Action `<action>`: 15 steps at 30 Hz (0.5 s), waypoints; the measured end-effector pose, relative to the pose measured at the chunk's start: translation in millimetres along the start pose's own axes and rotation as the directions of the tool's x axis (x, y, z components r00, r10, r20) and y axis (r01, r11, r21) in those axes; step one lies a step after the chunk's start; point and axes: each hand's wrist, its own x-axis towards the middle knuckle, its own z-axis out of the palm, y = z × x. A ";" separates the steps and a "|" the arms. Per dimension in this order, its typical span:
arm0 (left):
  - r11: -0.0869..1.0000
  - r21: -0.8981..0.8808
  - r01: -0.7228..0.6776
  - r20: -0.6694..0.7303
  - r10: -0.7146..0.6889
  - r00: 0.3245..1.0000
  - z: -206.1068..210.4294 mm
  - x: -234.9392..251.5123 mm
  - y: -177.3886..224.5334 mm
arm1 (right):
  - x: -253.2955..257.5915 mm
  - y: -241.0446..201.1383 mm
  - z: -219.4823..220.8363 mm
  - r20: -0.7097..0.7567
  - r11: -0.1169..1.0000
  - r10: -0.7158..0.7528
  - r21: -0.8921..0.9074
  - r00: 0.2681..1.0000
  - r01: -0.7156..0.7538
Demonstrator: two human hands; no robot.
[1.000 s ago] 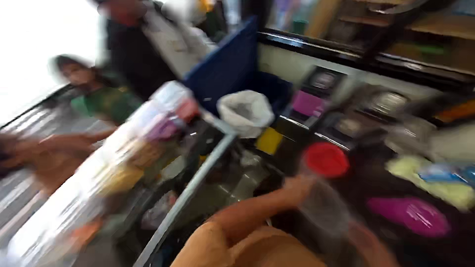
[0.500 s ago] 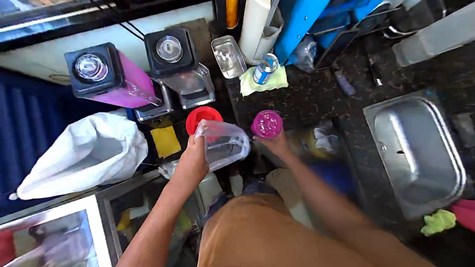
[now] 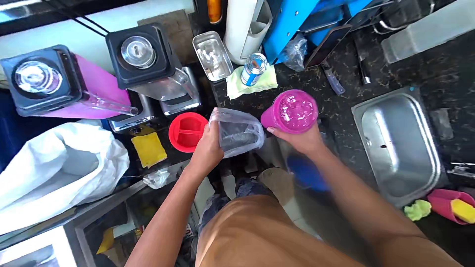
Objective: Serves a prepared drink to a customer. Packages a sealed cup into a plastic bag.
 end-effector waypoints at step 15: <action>0.992 0.075 0.098 0.036 -0.101 0.994 54.2 63.0 12.6 | 19.7 73.2 89.2 0.078 0.998 -0.036 0.063 0.996 0.031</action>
